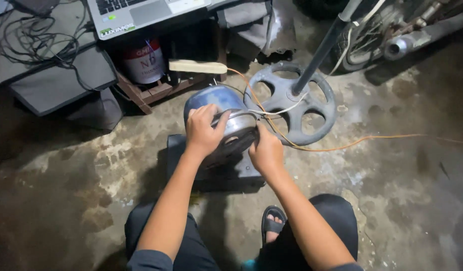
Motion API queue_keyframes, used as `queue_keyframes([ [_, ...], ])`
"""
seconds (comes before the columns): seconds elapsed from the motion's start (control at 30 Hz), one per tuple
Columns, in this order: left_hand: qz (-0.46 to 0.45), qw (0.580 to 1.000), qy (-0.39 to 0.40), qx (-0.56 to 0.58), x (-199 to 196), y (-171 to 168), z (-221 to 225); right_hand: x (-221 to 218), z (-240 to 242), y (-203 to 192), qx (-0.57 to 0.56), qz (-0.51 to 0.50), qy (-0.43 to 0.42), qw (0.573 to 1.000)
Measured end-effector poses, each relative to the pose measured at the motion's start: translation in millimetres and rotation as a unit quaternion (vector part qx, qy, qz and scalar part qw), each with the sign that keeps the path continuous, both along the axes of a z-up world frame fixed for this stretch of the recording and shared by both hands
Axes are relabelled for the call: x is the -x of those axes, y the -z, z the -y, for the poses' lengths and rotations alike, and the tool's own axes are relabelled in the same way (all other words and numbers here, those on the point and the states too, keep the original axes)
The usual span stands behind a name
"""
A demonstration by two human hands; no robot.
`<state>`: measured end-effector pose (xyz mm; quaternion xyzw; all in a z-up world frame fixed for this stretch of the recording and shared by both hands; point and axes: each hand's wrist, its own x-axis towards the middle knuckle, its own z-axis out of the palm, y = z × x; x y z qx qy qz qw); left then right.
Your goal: The person scrubs the surface of a round metal part using a small abrasive tool. They rotate the part to clean different areas while sitting on the floor.
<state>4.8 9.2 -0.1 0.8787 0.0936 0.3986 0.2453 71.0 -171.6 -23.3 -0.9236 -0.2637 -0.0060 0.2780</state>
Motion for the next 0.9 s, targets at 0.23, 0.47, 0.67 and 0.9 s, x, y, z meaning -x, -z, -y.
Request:
queue_keyframes([
  [0.23, 0.003, 1.0, -0.01, -0.009, -5.6, 3.0, -4.8, -13.2, -2.1, 15.2, 0.001, -0.028, 0.018, 0.999],
  [0.47, 0.009, 1.0, -0.003, -0.007, -5.0, 4.3, -4.7, -14.4, -4.1, 22.7, -0.048, 0.013, 0.014, 0.999],
  [0.67, -0.001, 1.0, -0.014, -0.004, -1.3, 3.2, -9.8, -1.8, -8.9, 14.6, -0.111, 0.045, -0.002, 0.993],
  [0.9, -0.006, 1.0, -0.015, -0.005, -4.0, 2.1, -6.2, 10.7, -3.2, -6.7, -0.112, 0.008, 0.007, 0.994],
])
